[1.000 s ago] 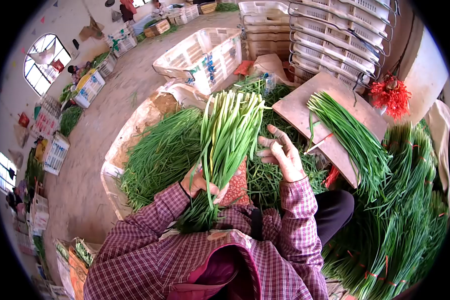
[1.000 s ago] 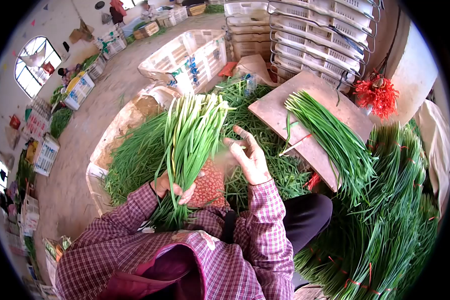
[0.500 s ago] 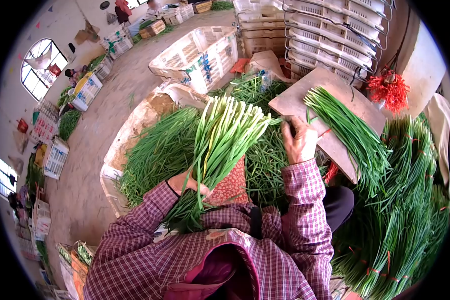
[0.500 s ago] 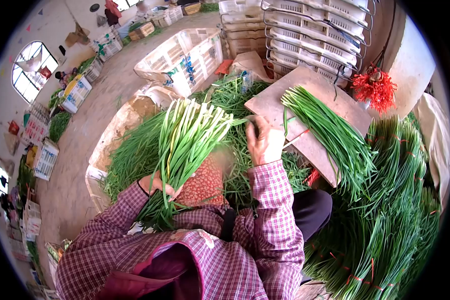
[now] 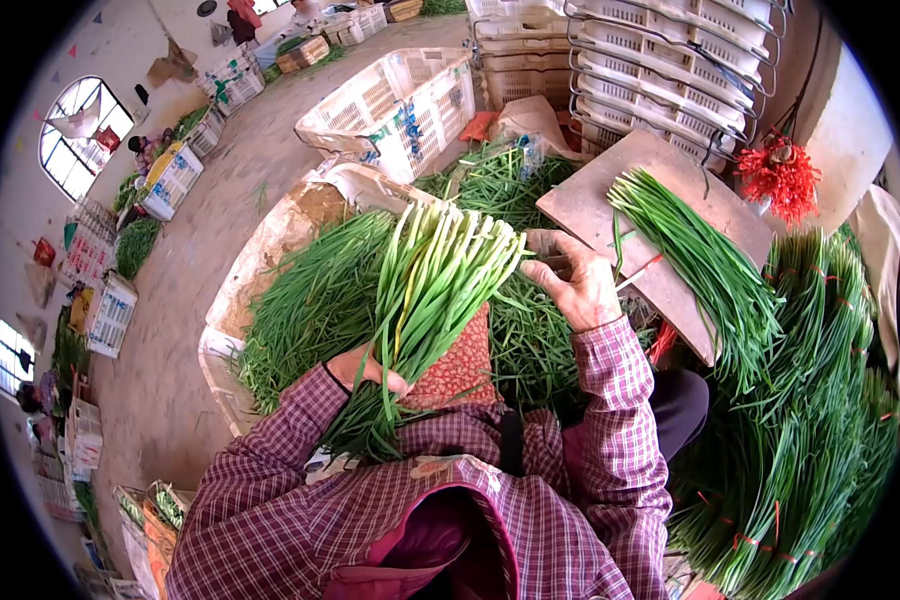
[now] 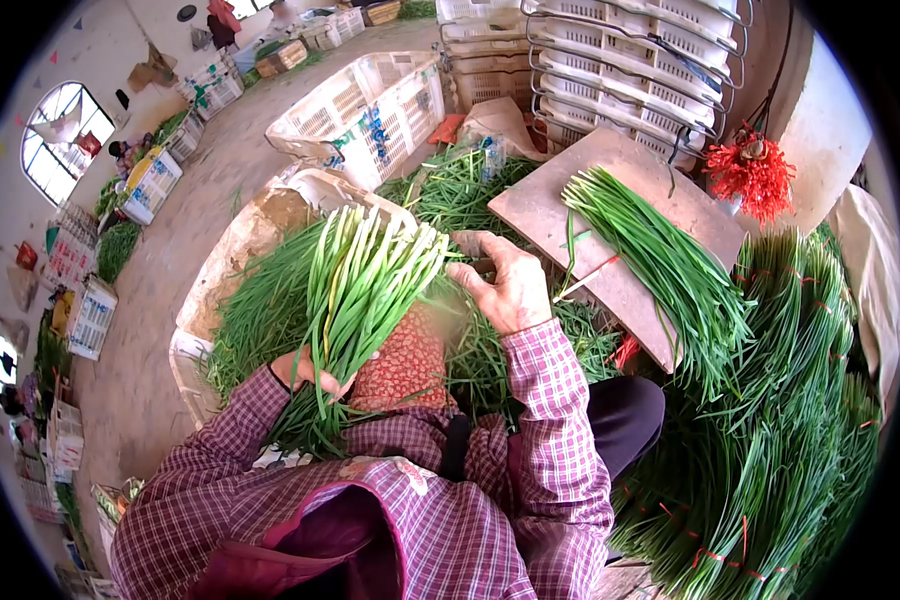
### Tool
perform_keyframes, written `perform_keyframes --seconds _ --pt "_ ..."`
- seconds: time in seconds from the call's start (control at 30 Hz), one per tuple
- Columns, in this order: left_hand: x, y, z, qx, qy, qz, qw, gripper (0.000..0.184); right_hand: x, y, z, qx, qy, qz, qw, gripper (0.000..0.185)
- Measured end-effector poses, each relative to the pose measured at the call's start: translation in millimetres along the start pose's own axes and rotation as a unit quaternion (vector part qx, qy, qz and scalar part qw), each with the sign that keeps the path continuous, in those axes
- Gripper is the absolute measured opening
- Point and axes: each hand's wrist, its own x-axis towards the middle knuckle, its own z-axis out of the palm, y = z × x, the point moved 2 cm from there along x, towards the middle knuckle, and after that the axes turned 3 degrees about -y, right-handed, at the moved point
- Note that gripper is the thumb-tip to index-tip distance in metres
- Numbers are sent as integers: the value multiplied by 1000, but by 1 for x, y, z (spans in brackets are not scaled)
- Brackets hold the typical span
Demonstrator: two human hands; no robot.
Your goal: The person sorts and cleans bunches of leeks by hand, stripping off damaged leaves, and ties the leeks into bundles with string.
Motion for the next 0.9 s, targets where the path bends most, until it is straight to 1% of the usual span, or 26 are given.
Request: perform_keyframes --seconds 0.03,0.1,0.17,0.23,0.3,0.37,0.4,0.43,0.47,0.5,0.57,0.6,0.63,0.7,0.73,0.77,0.8,0.83,0.9 --pt "0 0 0 -3 2 -6 1000 85 3 3 5 -10 16 -28 999 27" --pt "-3 -1 -1 -6 5 -12 1000 85 4 0 5 -63 76 -55 994 18" --pt "-7 -3 -5 20 32 -56 998 94 4 0 -5 -120 135 -97 979 12" --pt "-8 -1 -4 34 45 -84 995 103 7 12 -24 -177 198 -85 960 8" --pt "-9 0 -3 32 61 -86 994 100 5 35 -48 -252 247 -41 935 12" --pt "-6 12 6 48 82 -80 992 97 -3 43 -55 -356 214 28 909 23" --pt "-4 24 16 33 111 -89 989 94 -7 38 -49 -339 210 18 917 33" --pt "-1 31 23 18 139 -97 985 91 -11 22 -40 -286 184 32 940 41" --pt "5 36 28 16 151 -59 987 83 -13 17 -28 -199 155 36 967 48" --pt "10 33 26 25 158 -49 986 80 -16 13 -16 -111 125 40 985 55" --pt "14 31 27 26 168 -36 985 74 -17 17 15 -8 53 54 997 74" --pt "17 28 29 14 181 -19 983 68 -19 9 28 -5 30 62 998 81" --pt "18 33 33 24 184 -17 982 66 -20 1 40 0 7 69 998 87" --pt "20 22 25 54 151 25 987 65 -20 0 64 -29 25 13 999 97" --pt "21 26 29 54 152 24 987 65 -19 -3 72 -52 25 23 998 100" --pt "22 31 36 46 169 47 983 64 -18 -5 80 -74 26 33 996 102" --pt "22 34 40 38 185 69 980 63 -17 -3 88 -57 45 23 997 110" --pt "23 32 42 37 185 69 980 63 -14 1 95 -83 42 44 995 116" --pt "24 30 45 -9 172 127 977 62 -15 3 104 -85 63 56 993 120"
